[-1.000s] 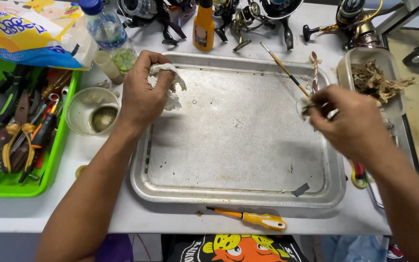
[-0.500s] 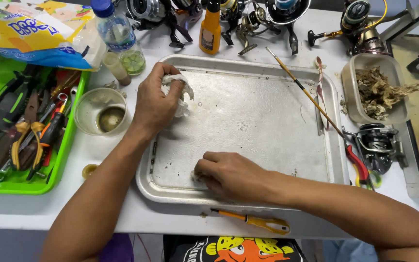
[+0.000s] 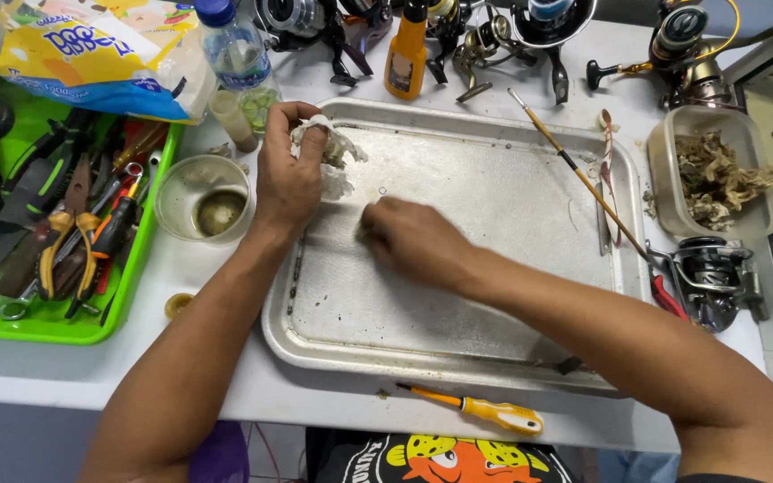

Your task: Disassembling, cleaning, and reassembling a fishing reel on a metal tray using a screwdriver and a cloth.

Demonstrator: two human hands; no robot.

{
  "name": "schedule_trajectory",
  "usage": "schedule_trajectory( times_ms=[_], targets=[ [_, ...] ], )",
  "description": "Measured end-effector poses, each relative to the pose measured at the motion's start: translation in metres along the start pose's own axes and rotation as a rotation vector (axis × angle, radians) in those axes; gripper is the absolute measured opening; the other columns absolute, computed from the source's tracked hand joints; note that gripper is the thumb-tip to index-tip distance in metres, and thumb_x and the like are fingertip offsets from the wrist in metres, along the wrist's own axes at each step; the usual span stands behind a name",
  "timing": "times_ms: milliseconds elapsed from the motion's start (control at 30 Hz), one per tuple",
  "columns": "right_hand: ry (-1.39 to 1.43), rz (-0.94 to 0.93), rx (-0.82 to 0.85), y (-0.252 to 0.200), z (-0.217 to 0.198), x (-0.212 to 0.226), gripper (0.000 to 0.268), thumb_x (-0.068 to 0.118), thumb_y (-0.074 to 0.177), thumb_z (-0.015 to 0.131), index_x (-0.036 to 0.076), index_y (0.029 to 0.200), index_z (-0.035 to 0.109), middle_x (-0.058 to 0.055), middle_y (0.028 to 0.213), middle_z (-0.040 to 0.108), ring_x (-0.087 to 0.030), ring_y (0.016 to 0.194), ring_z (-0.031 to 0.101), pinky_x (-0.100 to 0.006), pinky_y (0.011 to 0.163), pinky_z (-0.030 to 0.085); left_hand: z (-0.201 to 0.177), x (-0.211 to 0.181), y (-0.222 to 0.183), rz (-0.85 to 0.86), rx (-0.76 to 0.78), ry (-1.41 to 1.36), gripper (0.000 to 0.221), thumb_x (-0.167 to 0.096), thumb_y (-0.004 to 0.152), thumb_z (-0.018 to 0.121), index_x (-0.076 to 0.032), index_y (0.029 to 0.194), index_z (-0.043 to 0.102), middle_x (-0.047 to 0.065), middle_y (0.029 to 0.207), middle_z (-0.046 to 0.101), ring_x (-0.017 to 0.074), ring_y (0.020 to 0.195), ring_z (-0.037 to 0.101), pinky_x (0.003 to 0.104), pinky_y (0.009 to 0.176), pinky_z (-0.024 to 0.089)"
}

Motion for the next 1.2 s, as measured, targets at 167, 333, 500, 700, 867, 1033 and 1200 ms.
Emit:
schedule_trajectory(
  times_ms=[167,333,500,700,867,1033,1200],
  targets=[
    [0.191,-0.148,0.24,-0.015,-0.022,0.048,0.018,0.007,0.092,0.065,0.007,0.109,0.068,-0.018,0.099,0.073,-0.037,0.093,0.075,-0.044,0.075,0.063,-0.002,0.0,-0.001,0.01,-0.043,-0.047,0.016,-0.022,0.102,0.057,-0.012,0.114,0.058,0.01,0.098,0.061,0.0234,0.106,0.06,0.046,0.103,0.045],
    [-0.366,0.223,0.202,-0.037,-0.059,0.0,0.018,0.008,0.091,0.066,0.006,0.108,0.072,-0.012,0.08,0.073,-0.024,0.068,0.074,-0.035,0.06,0.059,0.001,0.003,-0.001,0.022,-0.021,-0.023,0.019,-0.024,0.102,0.057,-0.012,0.117,0.058,0.012,0.105,0.065,0.0281,0.114,0.062,0.049,0.107,0.042],
    [-0.161,0.14,0.237,-0.054,-0.01,0.028,0.025,0.005,0.091,0.064,0.002,0.115,0.066,-0.019,0.083,0.073,-0.033,0.071,0.074,-0.043,0.059,0.06,0.003,0.004,-0.002,0.017,-0.024,0.001,0.02,-0.026,0.103,0.057,-0.013,0.118,0.057,0.012,0.108,0.065,0.0284,0.117,0.061,0.05,0.109,0.041],
    [0.093,-0.118,0.287,-0.021,-0.006,0.08,0.019,0.006,0.096,0.061,0.003,0.114,0.066,-0.021,0.09,0.073,-0.034,0.078,0.076,-0.042,0.064,0.062,0.001,0.006,-0.002,-0.017,-0.015,0.013,0.02,-0.027,0.103,0.056,-0.016,0.119,0.056,0.011,0.11,0.063,0.0266,0.12,0.059,0.048,0.111,0.04],
    [-0.051,-0.085,0.219,0.0,-0.001,0.072,0.016,0.002,0.096,0.055,0.005,0.11,0.064,-0.019,0.086,0.072,-0.031,0.075,0.075,-0.038,0.063,0.062,0.001,0.002,0.0,-0.02,-0.015,-0.004,0.022,-0.029,0.102,0.056,-0.015,0.119,0.056,0.013,0.11,0.065,0.0298,0.12,0.06,0.051,0.11,0.04],
    [0.221,-0.195,0.375,-0.001,-0.015,0.083,0.016,0.005,0.097,0.06,0.005,0.11,0.068,-0.019,0.093,0.073,-0.03,0.082,0.076,-0.036,0.066,0.063,0.001,0.002,-0.002,-0.014,-0.007,-0.003,0.02,-0.026,0.102,0.056,-0.014,0.118,0.055,0.013,0.108,0.063,0.0292,0.119,0.059,0.051,0.109,0.04],
    [-0.058,-0.03,0.608,-0.042,-0.079,0.062,0.018,0.008,0.097,0.06,0.007,0.111,0.071,-0.017,0.096,0.076,-0.024,0.08,0.077,-0.034,0.07,0.064,0.005,0.003,-0.003,0.009,-0.019,-0.009,0.02,-0.025,0.101,0.057,-0.014,0.118,0.055,0.012,0.11,0.064,0.0305,0.118,0.06,0.052,0.109,0.04]
  ],
)
Point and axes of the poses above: each hand's wrist, its own y-axis towards the middle knuckle, its own z-axis out of the palm, x = y × z, the point moved 1 cm from there along y, towards the middle knuckle
